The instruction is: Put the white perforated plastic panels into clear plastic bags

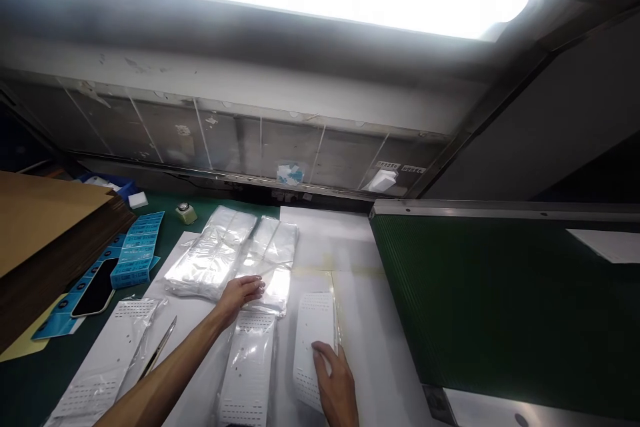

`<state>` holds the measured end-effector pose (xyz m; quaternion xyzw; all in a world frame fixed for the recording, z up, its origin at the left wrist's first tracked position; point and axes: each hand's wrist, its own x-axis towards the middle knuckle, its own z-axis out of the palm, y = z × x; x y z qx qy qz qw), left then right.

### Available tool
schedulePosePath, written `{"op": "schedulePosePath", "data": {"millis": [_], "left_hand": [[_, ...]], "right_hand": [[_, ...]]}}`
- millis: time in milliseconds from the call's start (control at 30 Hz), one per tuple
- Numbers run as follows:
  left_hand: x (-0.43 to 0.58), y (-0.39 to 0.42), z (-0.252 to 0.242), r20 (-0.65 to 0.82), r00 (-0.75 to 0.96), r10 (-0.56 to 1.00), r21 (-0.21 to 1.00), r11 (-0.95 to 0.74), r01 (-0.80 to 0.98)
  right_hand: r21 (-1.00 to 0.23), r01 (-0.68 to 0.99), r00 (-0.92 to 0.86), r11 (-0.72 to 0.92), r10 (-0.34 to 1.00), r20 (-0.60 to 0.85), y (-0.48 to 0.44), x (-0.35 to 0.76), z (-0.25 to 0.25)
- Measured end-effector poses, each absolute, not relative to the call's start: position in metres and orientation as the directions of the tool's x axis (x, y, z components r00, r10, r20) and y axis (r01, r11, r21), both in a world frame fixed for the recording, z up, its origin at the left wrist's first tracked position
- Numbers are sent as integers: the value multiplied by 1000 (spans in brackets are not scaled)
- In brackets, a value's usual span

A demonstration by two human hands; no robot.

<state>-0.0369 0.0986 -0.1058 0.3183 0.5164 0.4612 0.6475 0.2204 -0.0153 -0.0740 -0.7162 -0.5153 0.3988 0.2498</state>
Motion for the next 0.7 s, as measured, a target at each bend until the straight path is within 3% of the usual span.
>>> {"op": "schedulePosePath", "data": {"millis": [300,467,633,700], "left_hand": [[-14,50,-48,-329,122,937,835,348,-426],[-6,26,-41,-319,164,933,808,358,-468],[-18,15,-40,-348,200,916,769,400,-499],[-22,13,-39,-324,264,908,808,411,-423]], "right_hand": [[-796,591,-8,-128,986,-165,20,154,-13],[-798,603,-151,8,983,-105,21,141,-7],[-758,653,-123,7,988,-97,23,155,-17],[-745,667,-106,-7,989,-104,28,160,-17]]}}
